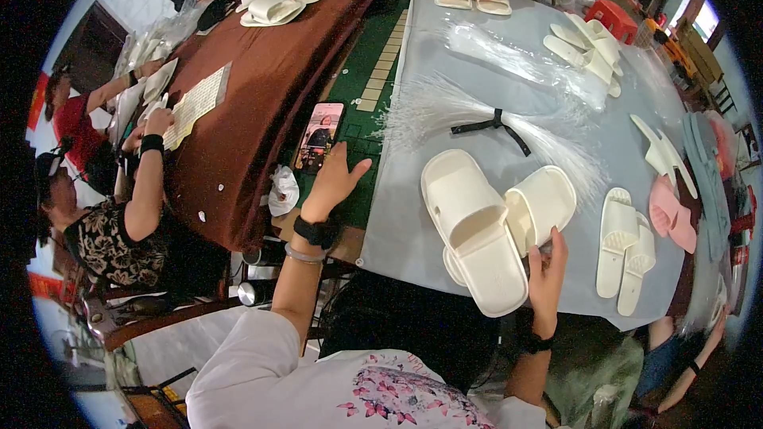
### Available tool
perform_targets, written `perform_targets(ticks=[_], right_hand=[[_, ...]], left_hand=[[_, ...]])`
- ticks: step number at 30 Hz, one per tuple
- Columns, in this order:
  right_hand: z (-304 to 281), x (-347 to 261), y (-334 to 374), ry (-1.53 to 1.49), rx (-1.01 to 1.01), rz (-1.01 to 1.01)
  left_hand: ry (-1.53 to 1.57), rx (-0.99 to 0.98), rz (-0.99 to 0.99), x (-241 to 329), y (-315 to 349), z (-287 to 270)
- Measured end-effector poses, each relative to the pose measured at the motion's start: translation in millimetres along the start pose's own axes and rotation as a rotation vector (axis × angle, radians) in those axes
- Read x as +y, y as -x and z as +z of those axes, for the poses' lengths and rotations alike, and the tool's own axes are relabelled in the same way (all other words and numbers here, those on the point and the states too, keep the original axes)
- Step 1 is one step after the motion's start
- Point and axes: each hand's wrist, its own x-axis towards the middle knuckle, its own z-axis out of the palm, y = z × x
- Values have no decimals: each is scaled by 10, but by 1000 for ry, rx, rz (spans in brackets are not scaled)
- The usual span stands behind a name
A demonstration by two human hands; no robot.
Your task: Assembling and inspecting white slippers at a factory work table.
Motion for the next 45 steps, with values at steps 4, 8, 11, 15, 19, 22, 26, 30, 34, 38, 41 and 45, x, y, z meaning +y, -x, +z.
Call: perform_targets(ticks=[4,8,11,15,19,22,26,30,34,38,41,45], right_hand=[[28,13,-45,100,-15,-13],[17,14,-41,158,-7,18],[21,111,-41,208,45,-61],[47,-149,-55,211,-8,-21],[43,-343,-39,295,42,-23],[47,-490,-65,440,11,-183],[39,-426,-141,727,-226,-188],[72,-549,-153,694,-184,-135],[159,-547,-139,586,-155,-204],[350,-428,-135,193,-218,-111],[293,-235,-177,-179,-175,59],[201,-136,-167,-348,-204,176]], left_hand=[[20,-37,8,-49,-57,-82],[21,-96,37,152,207,-241],[26,-45,91,198,396,-278],[144,-94,196,414,621,-260],[297,-231,248,807,838,-212],[433,-284,232,919,874,-186],[367,-318,317,1068,863,-119],[160,-170,353,940,862,92],[440,-169,176,868,741,197],[465,-156,70,859,613,76],[420,-217,194,708,523,-93],[316,-120,212,422,374,-401]])
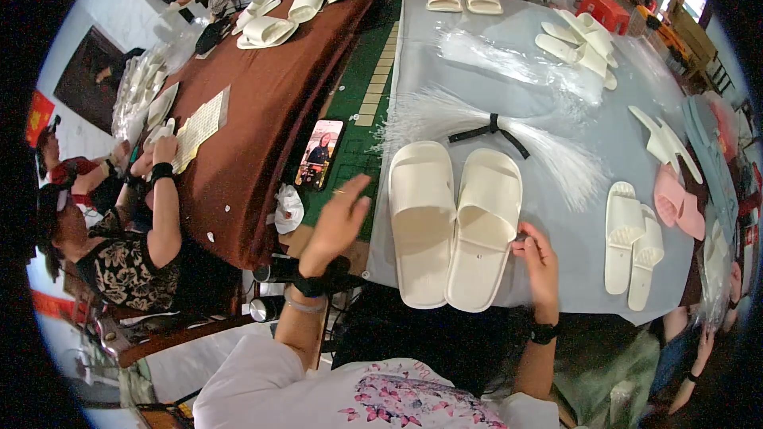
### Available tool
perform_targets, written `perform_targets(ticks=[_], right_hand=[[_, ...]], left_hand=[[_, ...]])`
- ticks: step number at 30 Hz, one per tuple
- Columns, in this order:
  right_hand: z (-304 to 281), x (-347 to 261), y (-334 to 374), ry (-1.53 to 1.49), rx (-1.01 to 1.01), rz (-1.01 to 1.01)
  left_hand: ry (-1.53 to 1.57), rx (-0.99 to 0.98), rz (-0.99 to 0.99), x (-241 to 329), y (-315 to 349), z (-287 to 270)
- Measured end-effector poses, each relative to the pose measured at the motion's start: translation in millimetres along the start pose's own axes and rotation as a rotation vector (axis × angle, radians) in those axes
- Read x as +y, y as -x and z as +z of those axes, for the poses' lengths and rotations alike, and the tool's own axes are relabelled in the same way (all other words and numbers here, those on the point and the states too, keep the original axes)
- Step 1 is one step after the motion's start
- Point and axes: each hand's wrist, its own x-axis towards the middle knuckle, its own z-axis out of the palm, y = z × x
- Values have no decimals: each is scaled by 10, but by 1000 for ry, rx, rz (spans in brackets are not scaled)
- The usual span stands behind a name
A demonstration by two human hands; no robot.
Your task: Assembling and inspecting white slippers at a factory work table.
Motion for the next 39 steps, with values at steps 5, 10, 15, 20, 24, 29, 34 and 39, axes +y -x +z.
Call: perform_targets(ticks=[5,10,15,20,24,29,34,39], right_hand=[[1,3,-16,-147,-27,-21],[-58,79,-24,-52,-73,-45],[-71,87,-5,-109,-58,-64],[-60,59,12,-130,-91,-64],[-62,-10,34,-123,-67,-42],[-82,45,3,-126,-82,-50],[-204,-128,-9,-115,-114,-14],[-843,-61,-241,432,229,-140]], left_hand=[[-681,230,-214,-728,-294,-219],[-764,181,-474,-807,-688,-254],[-691,189,-467,-1057,-752,-171],[-603,198,-607,-1186,-832,-305],[-559,230,-675,-1111,-857,-200],[-529,242,-704,-1114,-859,-260],[-488,265,-626,-1228,-822,-225],[-429,179,-338,-1353,-533,-143]])
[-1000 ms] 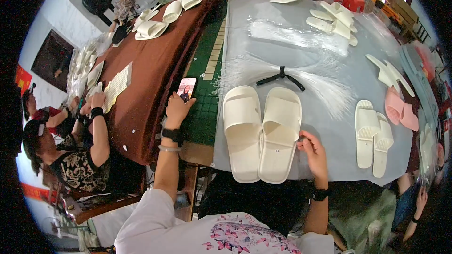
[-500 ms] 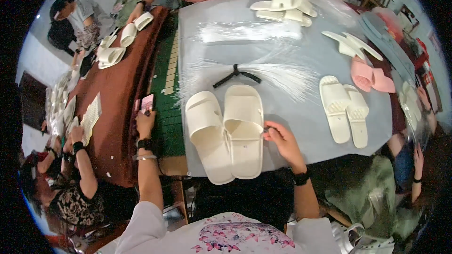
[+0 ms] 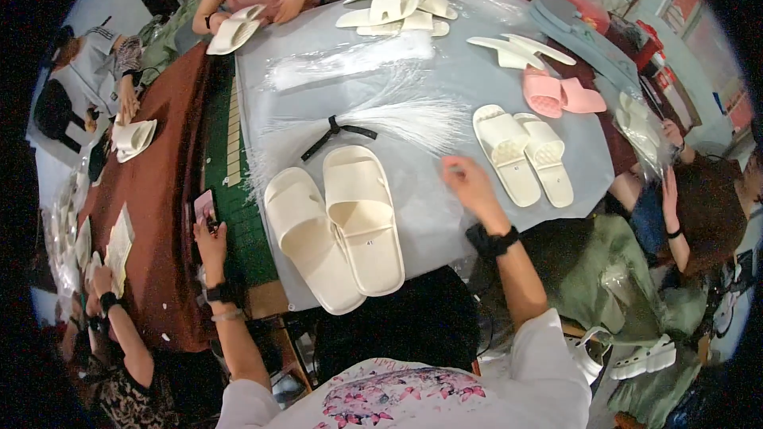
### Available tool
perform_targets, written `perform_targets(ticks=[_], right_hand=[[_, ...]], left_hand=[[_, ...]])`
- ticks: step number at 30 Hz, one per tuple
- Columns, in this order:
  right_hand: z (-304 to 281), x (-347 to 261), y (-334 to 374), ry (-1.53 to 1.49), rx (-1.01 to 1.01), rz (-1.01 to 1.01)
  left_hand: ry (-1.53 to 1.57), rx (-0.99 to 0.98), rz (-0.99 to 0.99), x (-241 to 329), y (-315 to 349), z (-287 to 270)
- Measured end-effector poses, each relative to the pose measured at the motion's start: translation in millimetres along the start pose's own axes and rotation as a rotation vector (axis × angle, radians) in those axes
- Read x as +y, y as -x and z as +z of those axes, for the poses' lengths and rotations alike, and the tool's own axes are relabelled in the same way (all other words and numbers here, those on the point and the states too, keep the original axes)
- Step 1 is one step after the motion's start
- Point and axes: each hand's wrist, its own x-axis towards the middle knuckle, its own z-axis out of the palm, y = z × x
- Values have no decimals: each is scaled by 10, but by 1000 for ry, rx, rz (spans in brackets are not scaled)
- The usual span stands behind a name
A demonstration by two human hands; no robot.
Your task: Assembling and inspecting white slippers at a factory work table.
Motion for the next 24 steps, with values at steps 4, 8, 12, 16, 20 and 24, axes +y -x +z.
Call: perform_targets(ticks=[4,8,12,16,20,24], right_hand=[[-282,238,-220,372,239,-145],[-259,178,-295,426,183,-75],[-216,162,-284,484,103,13],[-176,336,-287,605,196,-195],[-152,262,-161,532,316,-124],[-400,203,146,375,286,205]], left_hand=[[116,67,129,549,437,-192],[312,2,268,1264,1016,-324],[374,-83,488,1762,1155,-442],[358,-175,799,2149,721,-390],[96,-489,698,2192,106,196],[-21,-689,577,2213,13,289]])
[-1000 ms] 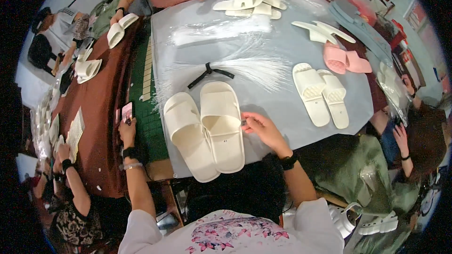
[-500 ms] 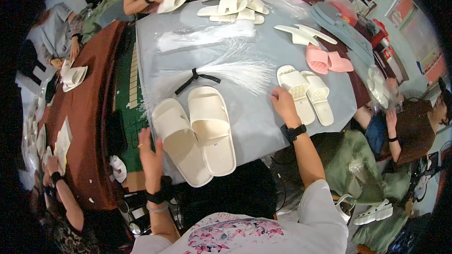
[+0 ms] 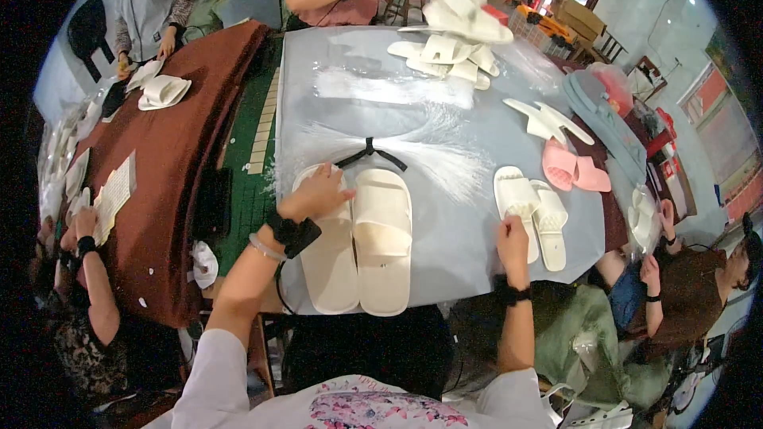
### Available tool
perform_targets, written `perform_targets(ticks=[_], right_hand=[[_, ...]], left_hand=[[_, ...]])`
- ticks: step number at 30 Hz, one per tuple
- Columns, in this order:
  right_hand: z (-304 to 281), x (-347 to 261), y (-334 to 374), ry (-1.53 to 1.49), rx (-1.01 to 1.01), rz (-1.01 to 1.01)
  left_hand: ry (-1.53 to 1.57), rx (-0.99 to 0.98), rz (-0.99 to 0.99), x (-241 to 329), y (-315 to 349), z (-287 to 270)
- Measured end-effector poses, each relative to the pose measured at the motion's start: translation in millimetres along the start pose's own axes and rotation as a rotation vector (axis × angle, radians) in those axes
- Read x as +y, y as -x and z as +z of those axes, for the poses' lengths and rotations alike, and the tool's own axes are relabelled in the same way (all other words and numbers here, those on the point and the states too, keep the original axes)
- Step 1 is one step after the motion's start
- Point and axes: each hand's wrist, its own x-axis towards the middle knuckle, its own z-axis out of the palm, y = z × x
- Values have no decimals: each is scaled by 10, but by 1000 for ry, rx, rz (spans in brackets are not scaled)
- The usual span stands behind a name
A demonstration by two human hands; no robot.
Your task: Assembling and inspecting white slippers at a factory work table.
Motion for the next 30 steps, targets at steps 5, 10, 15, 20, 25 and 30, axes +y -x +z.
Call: perform_targets(ticks=[5,10,15,20,25,30], right_hand=[[-392,340,286,-5,213,-164],[-619,624,362,-37,470,-262],[-625,358,480,-570,146,94],[-717,93,549,-1197,180,204],[-669,90,570,-1301,90,83],[-658,159,670,-1394,142,79]], left_hand=[[-116,91,-25,138,142,-17],[-104,139,-27,125,89,-8],[-300,82,13,219,105,-66],[-439,8,334,725,147,-363],[-351,-91,374,687,-630,-459],[-387,-281,251,267,-1138,77]])
